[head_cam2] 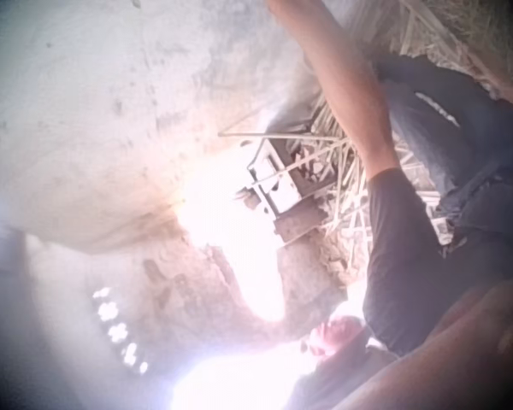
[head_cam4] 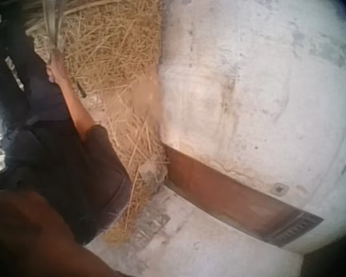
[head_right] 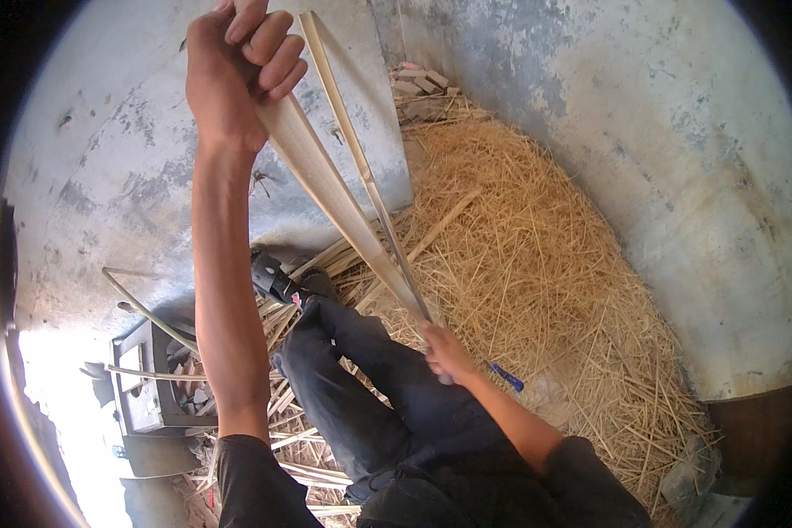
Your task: The person sits on a straw-covered floor and uses a knife to shave thin strips from a long bamboo pole. They hold the pole with one hand and scrape the blade along its length to remove the outer layer, occasionally rotating the pole to work on different sides.
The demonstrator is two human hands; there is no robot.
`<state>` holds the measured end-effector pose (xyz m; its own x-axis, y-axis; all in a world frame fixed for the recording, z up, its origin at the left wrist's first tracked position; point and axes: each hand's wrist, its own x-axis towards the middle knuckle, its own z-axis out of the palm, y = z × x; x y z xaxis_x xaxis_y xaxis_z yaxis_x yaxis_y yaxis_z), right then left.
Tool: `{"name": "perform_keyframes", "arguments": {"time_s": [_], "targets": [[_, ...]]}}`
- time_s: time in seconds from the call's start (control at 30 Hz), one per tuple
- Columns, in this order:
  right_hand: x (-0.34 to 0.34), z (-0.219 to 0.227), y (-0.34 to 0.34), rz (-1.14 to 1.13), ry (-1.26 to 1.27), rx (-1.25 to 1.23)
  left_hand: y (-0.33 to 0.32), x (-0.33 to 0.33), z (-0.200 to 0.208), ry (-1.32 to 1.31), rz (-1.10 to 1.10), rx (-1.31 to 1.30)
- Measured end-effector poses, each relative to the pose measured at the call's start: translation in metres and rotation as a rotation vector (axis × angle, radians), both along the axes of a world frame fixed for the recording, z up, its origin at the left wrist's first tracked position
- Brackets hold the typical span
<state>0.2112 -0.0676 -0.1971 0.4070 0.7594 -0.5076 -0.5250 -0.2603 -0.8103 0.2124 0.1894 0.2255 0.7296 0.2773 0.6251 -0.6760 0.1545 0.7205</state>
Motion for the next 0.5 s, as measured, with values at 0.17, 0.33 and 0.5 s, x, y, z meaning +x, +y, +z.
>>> {"name": "perform_keyframes", "arguments": {"time_s": [0.17, 0.33, 0.5], "targets": [[0.005, -0.101, -0.064, 0.104, -0.290, -0.333, -0.008, -0.010, 0.007, 0.055, 0.097, -0.038], [0.007, -0.114, -0.078, -0.042, -0.139, -0.253, 0.020, -0.021, 0.003, 0.017, 0.173, 0.131], [0.023, -0.004, -0.052, -0.212, 0.154, 0.048, 0.005, -0.017, 0.003, 0.076, 0.454, 0.114]]}}
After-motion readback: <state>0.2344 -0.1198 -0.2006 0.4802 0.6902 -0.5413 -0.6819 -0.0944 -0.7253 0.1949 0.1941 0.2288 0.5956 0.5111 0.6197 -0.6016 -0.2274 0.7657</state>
